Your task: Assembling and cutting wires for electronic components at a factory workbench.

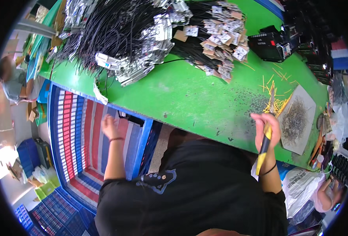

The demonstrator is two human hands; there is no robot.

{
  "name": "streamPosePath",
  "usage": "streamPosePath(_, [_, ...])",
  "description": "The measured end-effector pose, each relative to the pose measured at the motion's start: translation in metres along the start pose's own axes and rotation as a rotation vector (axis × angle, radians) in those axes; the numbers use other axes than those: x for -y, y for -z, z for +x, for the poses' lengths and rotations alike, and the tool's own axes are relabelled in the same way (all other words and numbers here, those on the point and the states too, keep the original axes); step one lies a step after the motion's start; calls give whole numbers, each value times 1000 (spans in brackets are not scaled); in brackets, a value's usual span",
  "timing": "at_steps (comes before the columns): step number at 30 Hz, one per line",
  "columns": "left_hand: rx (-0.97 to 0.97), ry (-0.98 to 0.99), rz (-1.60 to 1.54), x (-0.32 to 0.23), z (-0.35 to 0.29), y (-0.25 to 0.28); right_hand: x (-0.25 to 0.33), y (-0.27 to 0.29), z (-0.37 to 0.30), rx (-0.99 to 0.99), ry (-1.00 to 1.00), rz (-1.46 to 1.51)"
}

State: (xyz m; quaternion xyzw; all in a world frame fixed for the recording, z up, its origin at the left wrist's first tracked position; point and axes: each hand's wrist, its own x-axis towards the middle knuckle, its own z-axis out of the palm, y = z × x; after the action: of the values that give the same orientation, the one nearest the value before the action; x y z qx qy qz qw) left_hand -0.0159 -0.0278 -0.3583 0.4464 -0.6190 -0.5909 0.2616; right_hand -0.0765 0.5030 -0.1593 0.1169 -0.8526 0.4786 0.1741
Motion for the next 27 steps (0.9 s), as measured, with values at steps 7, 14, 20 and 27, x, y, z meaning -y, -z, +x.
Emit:
streamPosePath(7, [318,-851,12,-204,-94,-39,-21,-58,123,-98,227,-4])
streamPosePath(14, [962,-1476,122,-247,-160,-137,-19,-76,162,-62,579,-408])
streamPosePath(20, [1191,-1347,118,-255,-184,-187,-19,-74,154,-23,567,-485])
streamPosePath(27, [1197,-1124,148,-251,-198,-223,-20,-70,157,25,506,-358])
